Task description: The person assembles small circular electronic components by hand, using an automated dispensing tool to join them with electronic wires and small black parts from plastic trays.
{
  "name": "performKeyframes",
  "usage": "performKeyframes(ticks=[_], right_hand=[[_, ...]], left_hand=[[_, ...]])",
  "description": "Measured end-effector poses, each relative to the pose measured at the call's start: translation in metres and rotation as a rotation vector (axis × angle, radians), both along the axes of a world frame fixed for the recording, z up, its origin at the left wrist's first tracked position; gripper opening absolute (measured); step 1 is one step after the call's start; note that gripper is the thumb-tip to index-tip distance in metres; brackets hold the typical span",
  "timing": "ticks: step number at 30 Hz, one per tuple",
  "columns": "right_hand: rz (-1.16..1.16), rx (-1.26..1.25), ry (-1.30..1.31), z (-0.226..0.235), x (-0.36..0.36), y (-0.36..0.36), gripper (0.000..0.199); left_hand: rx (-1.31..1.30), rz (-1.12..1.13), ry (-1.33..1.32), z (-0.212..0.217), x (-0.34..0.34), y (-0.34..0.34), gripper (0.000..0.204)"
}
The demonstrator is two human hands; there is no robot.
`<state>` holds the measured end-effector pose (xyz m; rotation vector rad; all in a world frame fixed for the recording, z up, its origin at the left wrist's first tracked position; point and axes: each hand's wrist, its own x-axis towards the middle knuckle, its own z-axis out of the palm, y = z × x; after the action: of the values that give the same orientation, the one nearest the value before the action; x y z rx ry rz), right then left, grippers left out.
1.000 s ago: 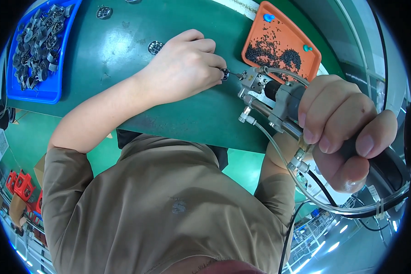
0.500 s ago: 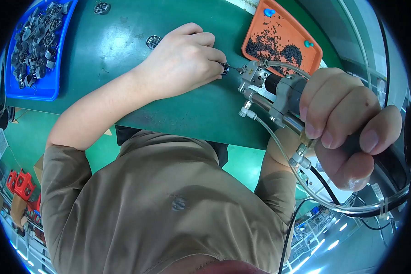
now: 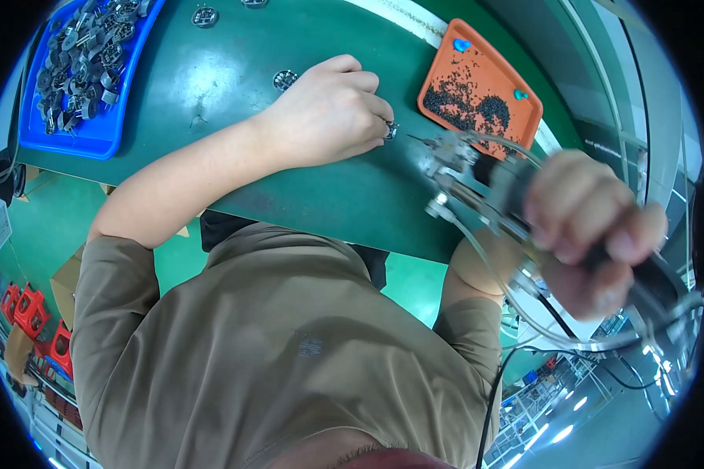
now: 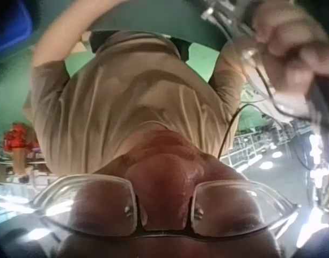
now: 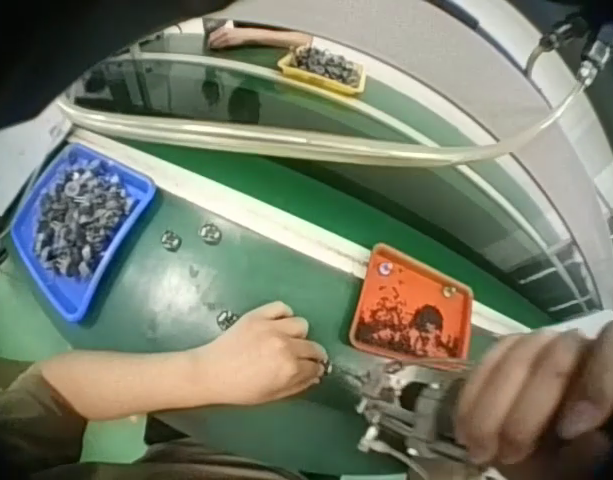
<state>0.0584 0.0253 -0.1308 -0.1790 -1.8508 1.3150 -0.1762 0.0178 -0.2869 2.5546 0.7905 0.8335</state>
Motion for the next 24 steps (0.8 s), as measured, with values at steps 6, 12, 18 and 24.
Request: performKeyframes(ticks=[6,12,18,24], right_hand=[[-0.002,-0.028,-0.015,0.009,0.019,-0.001,0.035],[0.045,-0.024,-0.113,0.011,0.018,0.005,0.034],[0.090,-0.017,-0.087,0.001,0.006,0.008,0.035],[0.161,0.002,-0.077,-0.002,-0.012,0.012,0.037]], left_hand=[[-0.030,0.009,0.041,0.002,-0.001,0.000,0.013],[-0.004,0.019,0.013,-0.003,0.000,0.002,0.012],[-0.022,0.012,0.015,-0.002,0.001,0.003,0.012],[-0.036,0.009,0.012,-0.001,-0.001,0.002,0.012]])
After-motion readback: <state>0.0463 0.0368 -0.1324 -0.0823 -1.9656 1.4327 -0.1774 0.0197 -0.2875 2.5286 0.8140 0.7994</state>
